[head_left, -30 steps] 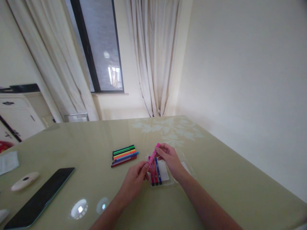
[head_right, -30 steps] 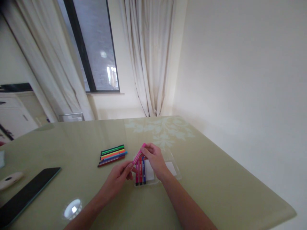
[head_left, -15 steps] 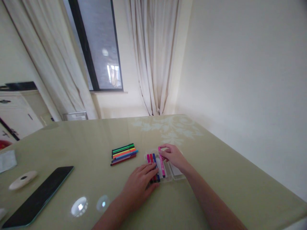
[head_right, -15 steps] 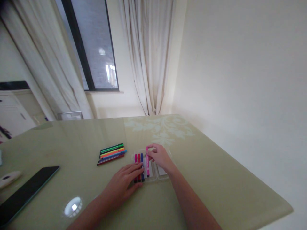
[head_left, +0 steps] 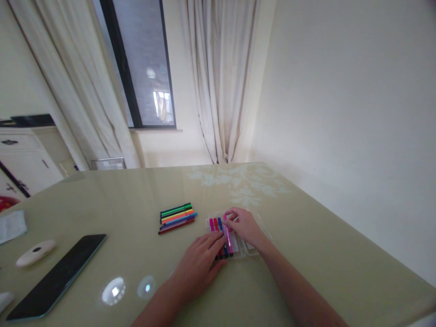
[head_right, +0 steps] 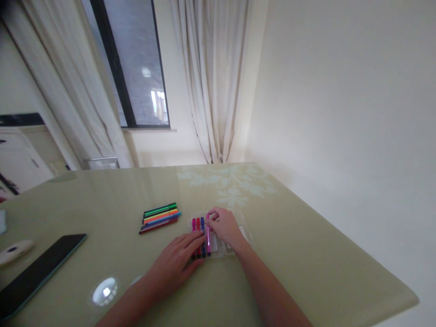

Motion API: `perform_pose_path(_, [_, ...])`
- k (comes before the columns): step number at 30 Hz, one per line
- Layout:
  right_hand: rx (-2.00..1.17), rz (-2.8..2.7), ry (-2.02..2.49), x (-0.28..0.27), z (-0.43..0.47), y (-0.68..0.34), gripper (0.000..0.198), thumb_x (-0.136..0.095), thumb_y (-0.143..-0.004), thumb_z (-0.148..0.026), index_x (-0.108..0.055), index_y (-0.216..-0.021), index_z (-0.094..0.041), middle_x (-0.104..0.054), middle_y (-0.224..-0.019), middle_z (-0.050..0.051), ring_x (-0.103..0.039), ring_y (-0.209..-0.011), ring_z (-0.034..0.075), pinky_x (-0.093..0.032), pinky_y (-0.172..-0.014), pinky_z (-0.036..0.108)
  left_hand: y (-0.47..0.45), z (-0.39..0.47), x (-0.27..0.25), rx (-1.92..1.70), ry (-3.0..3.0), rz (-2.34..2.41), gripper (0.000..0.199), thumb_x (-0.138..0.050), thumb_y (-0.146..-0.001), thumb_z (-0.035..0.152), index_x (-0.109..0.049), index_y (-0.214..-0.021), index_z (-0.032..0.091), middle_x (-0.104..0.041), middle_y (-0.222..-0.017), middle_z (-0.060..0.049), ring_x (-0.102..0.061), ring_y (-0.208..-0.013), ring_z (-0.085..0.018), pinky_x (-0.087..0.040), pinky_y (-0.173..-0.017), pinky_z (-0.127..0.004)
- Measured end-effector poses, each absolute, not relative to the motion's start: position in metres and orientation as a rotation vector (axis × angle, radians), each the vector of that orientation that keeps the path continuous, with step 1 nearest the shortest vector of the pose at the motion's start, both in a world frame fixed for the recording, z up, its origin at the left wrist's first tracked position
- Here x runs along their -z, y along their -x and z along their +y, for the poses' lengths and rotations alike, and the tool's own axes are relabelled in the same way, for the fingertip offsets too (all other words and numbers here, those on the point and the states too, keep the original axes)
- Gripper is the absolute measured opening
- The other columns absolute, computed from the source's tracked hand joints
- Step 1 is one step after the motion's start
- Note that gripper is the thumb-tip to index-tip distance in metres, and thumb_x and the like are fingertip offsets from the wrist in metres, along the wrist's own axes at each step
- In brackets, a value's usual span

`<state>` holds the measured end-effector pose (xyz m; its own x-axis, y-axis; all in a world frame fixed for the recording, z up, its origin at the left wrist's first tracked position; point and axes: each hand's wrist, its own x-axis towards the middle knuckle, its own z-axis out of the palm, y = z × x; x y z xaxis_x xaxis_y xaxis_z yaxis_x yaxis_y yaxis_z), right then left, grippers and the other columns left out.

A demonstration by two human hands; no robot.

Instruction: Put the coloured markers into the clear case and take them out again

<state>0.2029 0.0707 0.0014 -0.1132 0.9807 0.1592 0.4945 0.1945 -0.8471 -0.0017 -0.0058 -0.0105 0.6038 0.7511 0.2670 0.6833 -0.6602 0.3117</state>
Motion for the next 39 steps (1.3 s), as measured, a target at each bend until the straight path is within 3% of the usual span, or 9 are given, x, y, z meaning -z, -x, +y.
perform_pose_path(6, [-0.864,-1.743,1.367,0.0,0.07,-0.202,0.014,-0.073,-0.075,-0.017,-0.075,-0.087,-0.022,-0.072,-0.069,0.0,-0.065,-0.059,0.016,-0.048,-0.058,0.026,-0.001,-0.008,0.009,-0.511,-2.698,1.217,0.05,-0.058,-0.098,0.027,-0.052,-0.146,0.033,-0.053,-0.153,-0.007,-0.052,-0.136,-0.029,-0.046,-0.112,-0.051])
perform_pose_path(13, [-0.63,-1.905,1.478,-0.003,0.069,-0.197,0.011,-0.072,-0.074,-0.017,-0.077,-0.066,-0.022,-0.074,-0.068,0.004,-0.066,-0.067,0.02,-0.045,-0.065,0.03,-0.002,-0.01,0.011,-0.51,-2.688,1.252,0.046,-0.058,-0.097,0.029,-0.055,-0.143,0.033,-0.052,-0.154,-0.008,-0.051,-0.137,-0.031,-0.045,-0.113,-0.052])
perform_pose_path(20, [-0.639,-1.924,1.423,-0.002,0.07,-0.201,0.011,-0.071,-0.077,-0.021,-0.077,-0.067,-0.022,-0.074,-0.067,0.004,-0.064,-0.064,0.019,-0.043,-0.063,0.029,0.004,-0.001,0.009,-0.685,-2.57,1.205,0.042,-0.053,-0.1,0.037,-0.056,-0.142,0.031,-0.058,-0.145,-0.007,-0.055,-0.13,-0.027,-0.045,-0.112,-0.046])
perform_pose_path(22, [-0.619,-1.911,1.406,-0.004,0.071,-0.202,0.012,-0.071,-0.079,-0.025,-0.078,-0.071,-0.022,-0.075,-0.07,0.004,-0.064,-0.066,0.019,-0.043,-0.065,0.03,0.017,0.009,0.007,-0.794,-2.486,1.335,0.037,-0.046,-0.104,0.036,-0.061,-0.136,0.027,-0.064,-0.134,-0.008,-0.059,-0.123,-0.024,-0.047,-0.109,-0.043])
perform_pose_path(24, [-0.589,-1.895,1.402,-0.005,0.071,-0.203,0.013,-0.07,-0.081,-0.028,-0.078,-0.073,-0.022,-0.075,-0.073,0.004,-0.064,-0.069,0.02,-0.043,-0.066,0.03,0.035,0.02,0.006,-0.89,-2.402,1.624,0.032,-0.041,-0.104,0.03,-0.068,-0.117,0.022,-0.068,-0.118,-0.01,-0.061,-0.114,-0.025,-0.048,-0.104,-0.044])
perform_pose_path(26, [-0.571,-1.88,1.401,-0.007,0.071,-0.203,0.013,-0.07,-0.082,-0.028,-0.078,-0.074,-0.023,-0.075,-0.074,0.004,-0.064,-0.07,0.02,-0.043,-0.067,0.03,0.055,0.029,0.005,-0.841,-2.343,1.934,0.027,-0.044,-0.101,0.028,-0.07,-0.103,0.021,-0.067,-0.109,-0.01,-0.061,-0.104,-0.028,-0.049,-0.097,-0.046])
perform_pose_path(29, [-0.557,-1.864,1.388,-0.009,0.07,-0.202,0.013,-0.069,-0.082,-0.027,-0.077,-0.073,-0.023,-0.074,-0.073,0.003,-0.063,-0.069,0.019,-0.043,-0.068,0.03,0.077,0.034,0.006,-0.679,-2.274,2.174,0.02,-0.048,-0.097,0.025,-0.067,-0.098,0.02,-0.065,-0.105,-0.011,-0.06,-0.1,-0.03,-0.049,-0.091,-0.046])
perform_pose_path(34, [-0.554,-1.83,1.389,-0.012,0.067,-0.199,0.012,-0.069,-0.082,-0.027,-0.076,-0.074,-0.022,-0.074,-0.074,0.003,-0.062,-0.067,0.018,-0.044,-0.068,0.031,0.072,0.035,0.008,-0.799,-2.198,1.94,0.015,-0.053,-0.092,0.029,-0.066,-0.089,0.021,-0.068,-0.1,-0.009,-0.061,-0.1,-0.03,-0.047,-0.092,-0.044])
perform_pose_path(39, [-0.858,-1.748,1.183,-0.015,0.058,-0.184,0.022,-0.07,-0.086,-0.038,-0.078,-0.096,-0.021,-0.077,-0.088,0.006,-0.067,-0.075,0.019,-0.05,-0.069,0.03,0.037,0.028,0.004,-1.083,-1.849,1.481,0.028,-0.045,-0.098,0.044,-0.062,-0.092,0.022,-0.071,-0.083,-0.004,-0.064,-0.077,-0.023,-0.049,-0.072,-0.034])
